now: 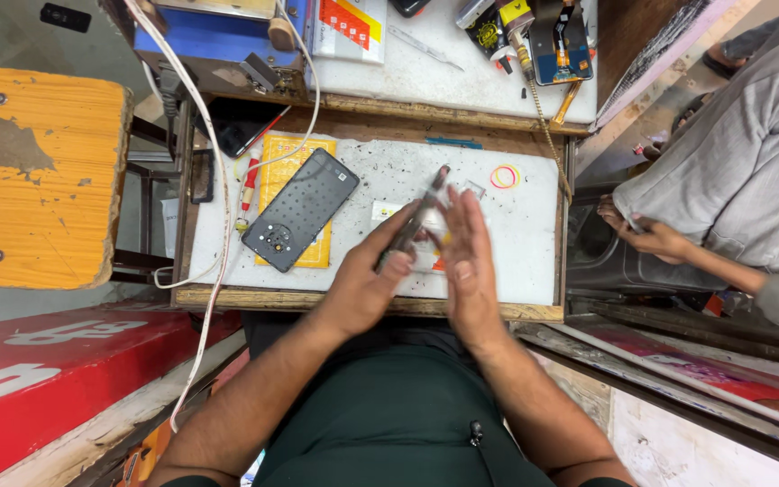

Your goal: The person works on a disassembled smartphone on a cluttered workbench, using a red-handled screwdriver to manipulate internal components. They handle the phone's back cover, remove a small plastic piece, and repeatedly inspect the device's interior and exterior.

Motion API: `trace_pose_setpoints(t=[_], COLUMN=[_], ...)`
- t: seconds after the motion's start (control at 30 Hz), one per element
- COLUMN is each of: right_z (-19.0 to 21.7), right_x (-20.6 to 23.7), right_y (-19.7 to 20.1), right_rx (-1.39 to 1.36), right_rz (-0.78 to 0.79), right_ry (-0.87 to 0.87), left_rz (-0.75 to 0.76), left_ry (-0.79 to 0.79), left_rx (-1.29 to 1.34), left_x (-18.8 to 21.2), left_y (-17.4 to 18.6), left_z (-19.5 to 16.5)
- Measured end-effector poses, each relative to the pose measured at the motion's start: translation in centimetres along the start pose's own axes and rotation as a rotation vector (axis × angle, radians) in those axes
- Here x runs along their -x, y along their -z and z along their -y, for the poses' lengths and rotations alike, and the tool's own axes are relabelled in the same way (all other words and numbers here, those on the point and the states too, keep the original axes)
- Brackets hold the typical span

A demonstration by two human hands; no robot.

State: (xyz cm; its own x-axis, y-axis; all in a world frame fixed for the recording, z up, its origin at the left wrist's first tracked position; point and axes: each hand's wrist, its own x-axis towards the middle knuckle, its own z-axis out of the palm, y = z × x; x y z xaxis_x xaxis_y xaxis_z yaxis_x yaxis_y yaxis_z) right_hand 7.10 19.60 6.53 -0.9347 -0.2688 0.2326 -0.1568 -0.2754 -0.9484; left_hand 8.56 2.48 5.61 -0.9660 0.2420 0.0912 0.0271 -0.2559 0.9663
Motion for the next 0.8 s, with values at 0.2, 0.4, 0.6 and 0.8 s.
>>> trace_pose_setpoints(t=[0.2,0.4,0.6,0.8], right_z=[-2.2,-2.2,-1.6,-0.6], right_x=[0.5,1.7,2.0,1.9], right_y=[-0.5,2.2,1.6,1.0], right_rx=[-0.421,-0.729,-0.710,-0.497], right_rz=[-0.125,-0.028,-0.083,-0.050], right_ry=[-0.284,-0.415,-0.499,-0.378], left_rz=[-0.164,-0.285,-0.252,-0.210], left_ry=[-0.230,-0.221,-0.204,-0.256], left_rx=[-0.909,-0.806,-0.658,-0.770], left_x=[0.6,0.5,-0.9,-2.0], left_y=[-3.7,-1.8,-0.4,-0.3], left_z=[-3.3,-5.3,-5.9,-6.7])
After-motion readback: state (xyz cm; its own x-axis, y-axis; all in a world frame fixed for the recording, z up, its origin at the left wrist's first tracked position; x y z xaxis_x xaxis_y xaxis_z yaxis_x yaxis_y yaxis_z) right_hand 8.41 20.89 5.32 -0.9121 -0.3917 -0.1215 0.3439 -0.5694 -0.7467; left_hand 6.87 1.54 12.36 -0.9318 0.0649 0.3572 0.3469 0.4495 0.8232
